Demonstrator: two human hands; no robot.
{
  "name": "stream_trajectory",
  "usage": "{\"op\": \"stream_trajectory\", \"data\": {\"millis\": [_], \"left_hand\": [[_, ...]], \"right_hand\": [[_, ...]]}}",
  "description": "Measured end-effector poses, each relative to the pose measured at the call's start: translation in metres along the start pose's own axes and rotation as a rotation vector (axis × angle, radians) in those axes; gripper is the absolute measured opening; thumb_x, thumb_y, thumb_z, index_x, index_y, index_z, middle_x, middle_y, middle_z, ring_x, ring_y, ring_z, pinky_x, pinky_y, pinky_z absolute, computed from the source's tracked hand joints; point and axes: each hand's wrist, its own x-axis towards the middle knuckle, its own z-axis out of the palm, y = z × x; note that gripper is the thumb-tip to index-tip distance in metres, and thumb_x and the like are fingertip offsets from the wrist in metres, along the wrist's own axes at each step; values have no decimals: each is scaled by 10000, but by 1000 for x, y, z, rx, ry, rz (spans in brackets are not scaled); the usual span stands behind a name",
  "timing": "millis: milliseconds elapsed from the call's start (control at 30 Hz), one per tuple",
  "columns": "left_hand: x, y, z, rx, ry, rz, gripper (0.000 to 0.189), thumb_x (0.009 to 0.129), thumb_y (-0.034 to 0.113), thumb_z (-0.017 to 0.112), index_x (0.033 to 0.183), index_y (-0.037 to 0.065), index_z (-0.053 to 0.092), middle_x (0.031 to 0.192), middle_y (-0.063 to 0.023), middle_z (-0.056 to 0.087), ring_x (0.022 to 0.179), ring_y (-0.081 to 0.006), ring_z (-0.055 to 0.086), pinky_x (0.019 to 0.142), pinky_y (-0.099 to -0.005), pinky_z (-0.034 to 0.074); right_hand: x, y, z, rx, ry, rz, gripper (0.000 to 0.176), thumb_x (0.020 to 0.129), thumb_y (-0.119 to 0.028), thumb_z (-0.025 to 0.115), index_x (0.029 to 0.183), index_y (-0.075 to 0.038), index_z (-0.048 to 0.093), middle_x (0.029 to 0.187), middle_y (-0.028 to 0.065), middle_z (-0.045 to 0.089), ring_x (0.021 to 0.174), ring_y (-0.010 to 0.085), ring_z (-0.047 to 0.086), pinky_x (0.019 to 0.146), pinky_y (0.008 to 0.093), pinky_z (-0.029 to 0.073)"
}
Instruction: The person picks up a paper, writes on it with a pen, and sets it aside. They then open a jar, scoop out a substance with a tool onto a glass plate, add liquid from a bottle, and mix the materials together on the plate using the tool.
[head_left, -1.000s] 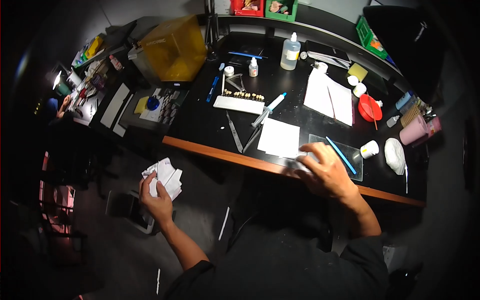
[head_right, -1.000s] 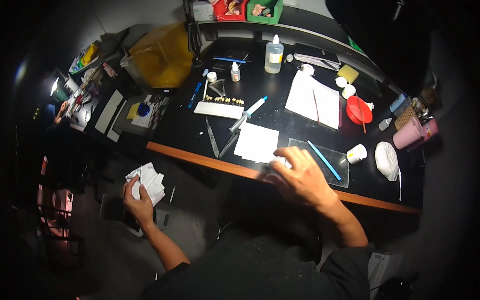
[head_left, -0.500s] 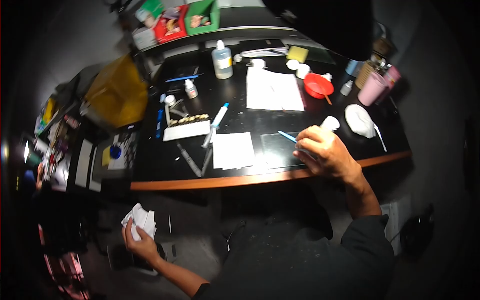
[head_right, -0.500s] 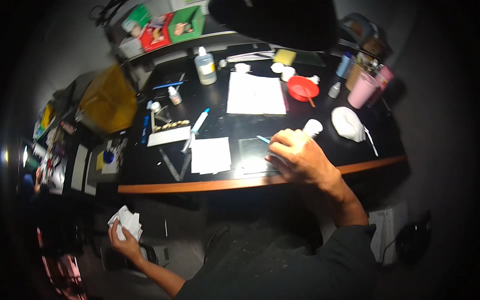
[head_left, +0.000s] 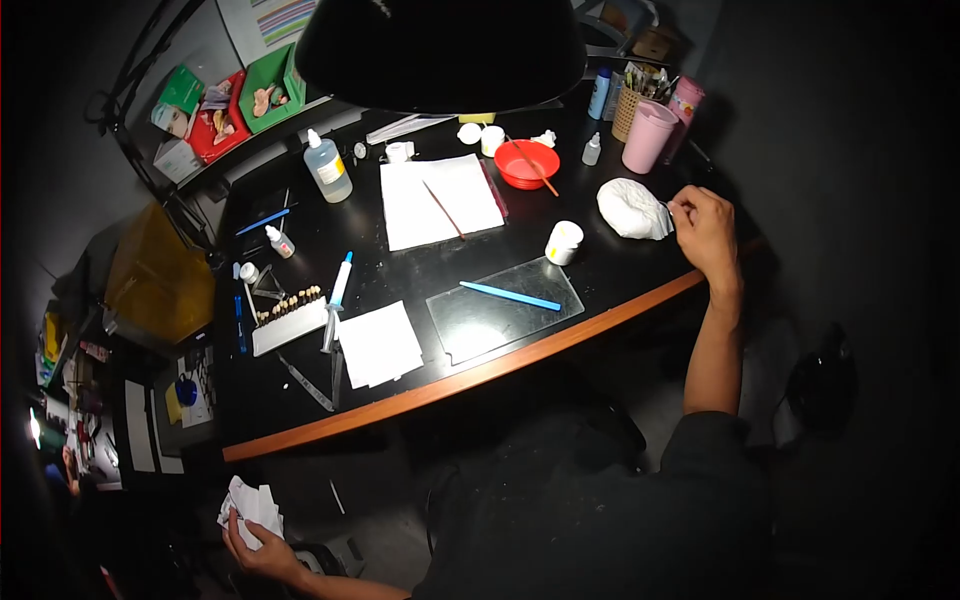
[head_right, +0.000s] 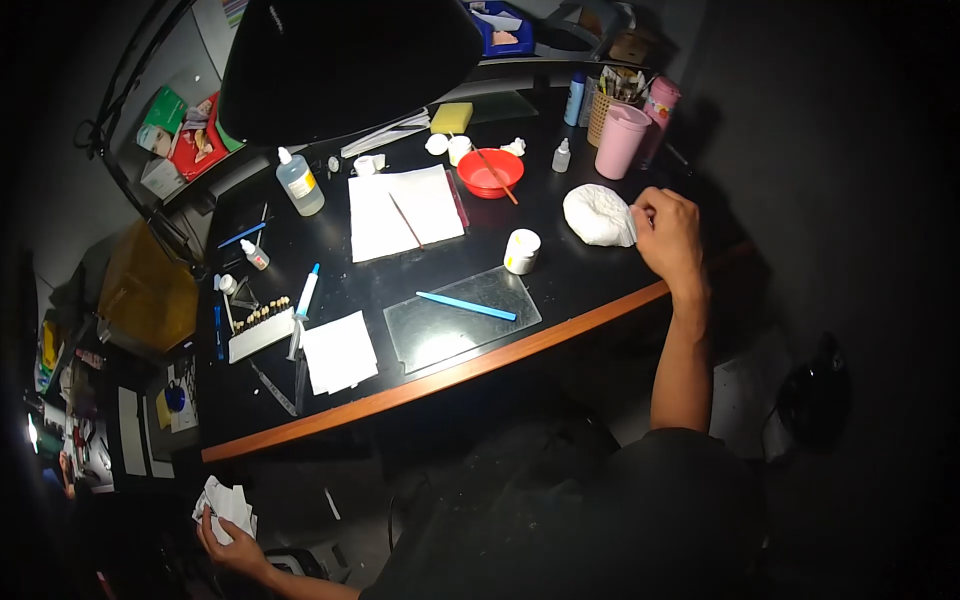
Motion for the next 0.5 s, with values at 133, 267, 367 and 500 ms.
{"op": "stream_trajectory", "data": {"millis": [133, 267, 367, 500], "left_hand": [[-2, 0, 0, 14, 6, -30, 289, 916, -43, 619, 1167, -26, 761, 1136, -201, 751, 1131, -439, 707, 1012, -512, 538], [0, 4, 0, 22, 16, -25, 298, 905, -65, 605, 1160, -36, 756, 1124, -207, 741, 1111, -448, 708, 1006, -513, 540], [2, 10, 2, 16, 21, -28, 311, 894, -82, 603, 1161, -35, 754, 1125, -212, 737, 1099, -449, 708, 1000, -509, 541], [8, 29, 8, -11, 30, -33, 303, 896, -86, 610, 1157, -32, 754, 1110, -216, 736, 1090, -447, 710, 994, -504, 543]], "right_hand": [[-3, 53, 2, -52, 16, 39, 127, 898, -19, 766, 850, 29, 659, 707, 144, 637, 593, 241, 598, 608, 370, 488], [2, 41, 1, 4, -51, 97, 87, 891, -5, 753, 860, 28, 679, 709, 130, 630, 606, 202, 591, 610, 358, 481], [25, 17, 9, 75, -126, -29, 65, 882, 14, 748, 872, 38, 689, 783, 166, 680, 674, 270, 671, 625, 376, 520], [87, -51, 53, 183, -313, -367, 113, 897, -86, 730, 870, 18, 698, 850, 187, 686, 839, 387, 675, 781, 469, 537]]}}
